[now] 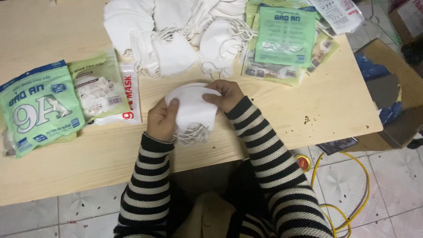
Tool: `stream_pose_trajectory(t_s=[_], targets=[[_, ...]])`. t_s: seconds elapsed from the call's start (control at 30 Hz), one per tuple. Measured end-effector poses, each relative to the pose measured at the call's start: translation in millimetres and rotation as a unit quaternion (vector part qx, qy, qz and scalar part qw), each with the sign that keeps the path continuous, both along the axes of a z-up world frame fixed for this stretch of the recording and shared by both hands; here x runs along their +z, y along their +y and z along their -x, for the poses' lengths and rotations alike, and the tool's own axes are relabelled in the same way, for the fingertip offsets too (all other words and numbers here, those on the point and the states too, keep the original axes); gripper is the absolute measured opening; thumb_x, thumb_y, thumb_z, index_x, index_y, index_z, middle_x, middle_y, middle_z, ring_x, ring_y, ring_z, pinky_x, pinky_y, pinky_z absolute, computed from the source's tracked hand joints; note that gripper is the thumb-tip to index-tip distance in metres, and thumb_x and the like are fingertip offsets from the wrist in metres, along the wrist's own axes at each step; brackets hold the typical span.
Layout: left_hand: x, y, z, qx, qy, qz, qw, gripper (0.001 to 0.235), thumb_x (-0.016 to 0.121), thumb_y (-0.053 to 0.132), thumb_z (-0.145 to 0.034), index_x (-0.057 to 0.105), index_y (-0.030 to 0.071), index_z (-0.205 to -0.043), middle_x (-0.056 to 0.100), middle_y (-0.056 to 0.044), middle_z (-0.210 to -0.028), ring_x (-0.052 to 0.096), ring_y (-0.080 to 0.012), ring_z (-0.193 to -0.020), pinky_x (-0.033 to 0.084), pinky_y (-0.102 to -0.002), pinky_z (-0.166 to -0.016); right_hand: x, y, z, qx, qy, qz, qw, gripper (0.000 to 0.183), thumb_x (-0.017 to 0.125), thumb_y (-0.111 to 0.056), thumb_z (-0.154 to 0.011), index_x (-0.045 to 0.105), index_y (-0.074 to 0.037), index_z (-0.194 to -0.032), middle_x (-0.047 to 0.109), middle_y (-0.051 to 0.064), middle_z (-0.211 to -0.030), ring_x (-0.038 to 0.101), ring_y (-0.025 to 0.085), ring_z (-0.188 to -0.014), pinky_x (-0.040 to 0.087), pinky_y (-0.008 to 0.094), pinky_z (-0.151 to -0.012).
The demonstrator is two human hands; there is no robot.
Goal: Fold and stack face masks on a work table
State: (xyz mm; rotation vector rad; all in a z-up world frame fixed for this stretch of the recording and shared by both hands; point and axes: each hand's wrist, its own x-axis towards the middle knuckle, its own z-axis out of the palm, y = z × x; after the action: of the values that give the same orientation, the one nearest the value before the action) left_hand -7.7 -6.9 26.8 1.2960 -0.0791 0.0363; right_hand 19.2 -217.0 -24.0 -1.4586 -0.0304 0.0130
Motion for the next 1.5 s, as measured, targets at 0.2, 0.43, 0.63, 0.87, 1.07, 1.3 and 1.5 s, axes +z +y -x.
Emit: stream_pose_trajectory(t_s=[0.2,0.43,0.63,0.87,1.07,1.3,1.5], targets=[[-112,48,-39,0.175,0.011,0.101,0.979,0.014,0.068,0.012,-0.101,0.064,0.004,-0.089,0.063,-0.007,-0.076,0.061,-0.0095,-0.068,0.054,-0.021,-0.07,-30,-22,-14,-0.092,-0.094,0.198,0.971,0.018,0.069,-0.025,-0.102,0.072,-0.011,-0.112,0.074,0.013,-0.084,0.076,0.031,-0.082,0.064,0.045,-0.07],[8,46,-28,0.073,0.048,0.271,0.958,0.033,0.062,0.028,-0.101,0.064,0.007,-0.126,0.074,-0.018,-0.119,0.075,-0.0279,-0.108,0.064,-0.047,-0.101,-3,21,1,0.051,0.068,0.396,0.914,0.107,0.088,-0.065,-0.06,0.055,-0.008,-0.144,0.062,0.029,-0.136,0.058,0.048,-0.128,0.043,0.052,-0.115],[15,37,-20,0.055,0.048,0.238,0.969,0.04,0.06,0.031,-0.102,0.06,0.01,-0.136,0.071,-0.016,-0.132,0.074,-0.0282,-0.119,0.063,-0.048,-0.111,-67,27,-13,0.084,0.092,0.426,0.896,0.123,0.096,-0.067,-0.045,0.048,-0.026,-0.151,0.063,0.012,-0.142,0.057,0.034,-0.136,0.04,0.042,-0.121],[-14,49,-25,0.026,0.013,0.234,0.972,0.06,0.069,0.029,-0.095,0.052,0.001,-0.145,0.061,-0.018,-0.148,0.061,-0.0291,-0.142,0.052,-0.047,-0.131,33,-7,-19,0.101,0.092,0.501,0.855,0.043,0.079,-0.03,-0.079,0.059,-0.015,-0.114,0.072,0.009,-0.1,0.068,0.029,-0.09,0.059,0.041,-0.075],[6,27,-10,0.026,0.07,0.174,0.982,0.061,0.075,0.035,-0.089,0.058,0.004,-0.139,0.065,-0.017,-0.143,0.064,-0.0336,-0.136,0.061,-0.052,-0.118,-3,-69,-36,-0.098,0.008,0.61,0.786,0.089,0.085,-0.041,-0.083,0.035,-0.017,-0.152,0.063,0.015,-0.131,0.06,0.033,-0.114,0.054,0.048,-0.094],[-13,11,-11,0.034,0.132,0.137,0.981,0.042,0.068,0.023,-0.093,0.065,0.001,-0.129,0.073,-0.015,-0.124,0.074,-0.0262,-0.113,0.066,-0.039,-0.1,-3,-71,-41,-0.09,0.103,0.683,0.717,0.088,0.077,-0.065,-0.083,0.037,-0.029,-0.152,0.035,0.007,-0.162,0.034,0.035,-0.144,0.029,0.063,-0.114],[-8,7,-7,0.04,0.138,0.113,0.983,0.04,0.071,0.024,-0.092,0.067,0.003,-0.126,0.074,-0.014,-0.124,0.074,-0.0261,-0.115,0.067,-0.041,-0.099,17,-60,-28,0.004,0.153,0.687,0.71,0.089,0.056,-0.063,-0.099,0.009,-0.021,-0.163,0.012,0.01,-0.171,0.019,0.036,-0.154,0.019,0.063,-0.12]])
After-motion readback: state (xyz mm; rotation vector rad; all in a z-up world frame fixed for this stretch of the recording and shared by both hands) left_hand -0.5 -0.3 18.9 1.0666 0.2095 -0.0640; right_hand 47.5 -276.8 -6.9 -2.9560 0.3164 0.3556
